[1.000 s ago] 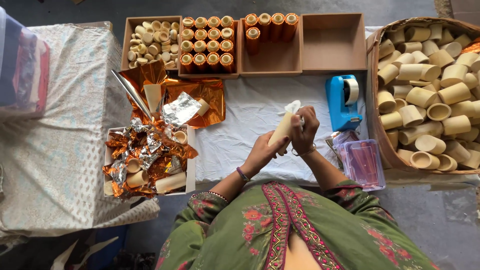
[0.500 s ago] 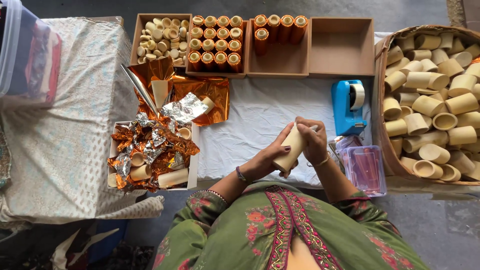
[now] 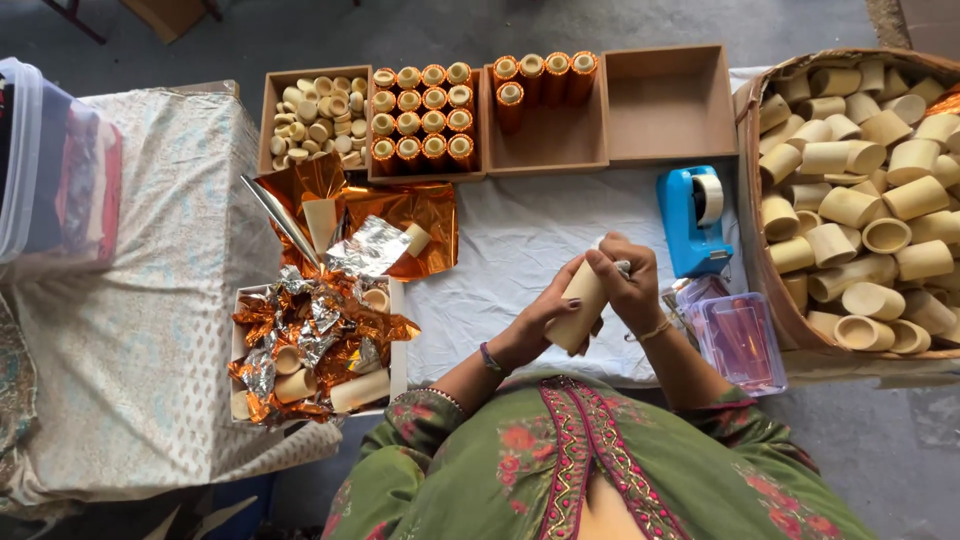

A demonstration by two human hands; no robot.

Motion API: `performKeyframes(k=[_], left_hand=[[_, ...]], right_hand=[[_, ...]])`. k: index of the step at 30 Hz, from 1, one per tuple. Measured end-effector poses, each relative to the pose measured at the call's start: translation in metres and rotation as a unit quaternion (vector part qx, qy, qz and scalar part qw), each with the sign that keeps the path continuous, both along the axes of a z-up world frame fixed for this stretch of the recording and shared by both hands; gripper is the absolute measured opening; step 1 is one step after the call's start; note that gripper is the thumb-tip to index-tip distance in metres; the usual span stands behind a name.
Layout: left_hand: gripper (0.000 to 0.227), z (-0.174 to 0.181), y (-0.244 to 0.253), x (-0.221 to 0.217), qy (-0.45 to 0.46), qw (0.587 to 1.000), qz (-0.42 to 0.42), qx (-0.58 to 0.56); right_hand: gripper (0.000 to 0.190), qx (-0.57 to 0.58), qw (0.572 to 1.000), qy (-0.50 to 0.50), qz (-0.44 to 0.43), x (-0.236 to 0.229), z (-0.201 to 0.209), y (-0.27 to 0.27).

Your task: Wrapping small clay cups/containers in gold foil and paper.

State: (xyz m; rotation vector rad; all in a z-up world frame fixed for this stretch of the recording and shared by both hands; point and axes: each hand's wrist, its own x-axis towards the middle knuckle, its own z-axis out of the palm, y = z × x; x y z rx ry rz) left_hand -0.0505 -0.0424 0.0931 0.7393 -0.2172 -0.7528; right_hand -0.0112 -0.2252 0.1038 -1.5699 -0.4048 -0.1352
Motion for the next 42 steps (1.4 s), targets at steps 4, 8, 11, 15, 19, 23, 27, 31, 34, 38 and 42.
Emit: performKeyframes(k=[4, 8, 11, 15, 19, 23, 27, 31, 34, 38, 42], left_hand=[[0.086, -0.018, 0.005, 0.005, -0.114, 0.985, 0.066, 0.108], [0.087, -0.039, 0.028, 0.012, -0.217, 0.947, 0.136, 0.192], [0.091, -0.001, 0.06, 0.019, 0.043, 0.996, 0.0, -0.079], [0.087, 0.012, 0.069, 0.025, 0.011, 1.0, 0.006, 0.002], [0.075, 0.012, 0.07, 0.017, -0.395, 0.79, 0.212, 0.418], [0.048, -0.038, 0.084, 0.032, -0.14, 0.944, 0.193, 0.227], [0.04, -0.041, 0.096, 0.033, 0.071, 0.987, 0.143, 0.017], [0.043, -0.008, 0.084, 0.015, -0.223, 0.892, 0.318, 0.23], [0.047, 0.001, 0.082, 0.008, -0.508, 0.65, 0.396, 0.402], [0.038, -0.044, 0.095, 0.017, -0.11, 0.911, 0.264, 0.298], [0.039, -0.063, 0.107, 0.022, 0.086, 0.978, 0.182, 0.049]], right_hand=[[0.035, -0.134, 0.981, -0.086, -0.11, 0.009, 0.011, 0.017], [0.035, -0.146, 0.97, -0.194, -0.027, 0.002, 0.033, 0.037], [0.036, -0.072, 0.987, -0.112, 0.085, 0.0, 0.0, 0.029], [0.041, -0.095, 0.991, -0.062, 0.078, 0.009, -0.025, 0.027], [0.031, -0.091, 0.982, 0.167, -0.016, 0.016, -0.057, 0.023], [0.026, -0.024, 0.996, 0.032, 0.079, 0.006, -0.026, 0.03], [0.022, -0.199, 0.937, -0.286, 0.032, -0.006, 0.023, 0.057], [0.02, -0.023, 0.996, 0.082, 0.015, 0.006, -0.045, 0.047], [0.022, 0.021, 0.982, 0.186, 0.001, 0.01, -0.065, 0.049], [0.027, -0.049, 0.998, 0.012, 0.023, -0.008, -0.048, 0.058], [0.031, -0.249, 0.918, -0.308, 0.0, -0.012, 0.006, 0.071]])
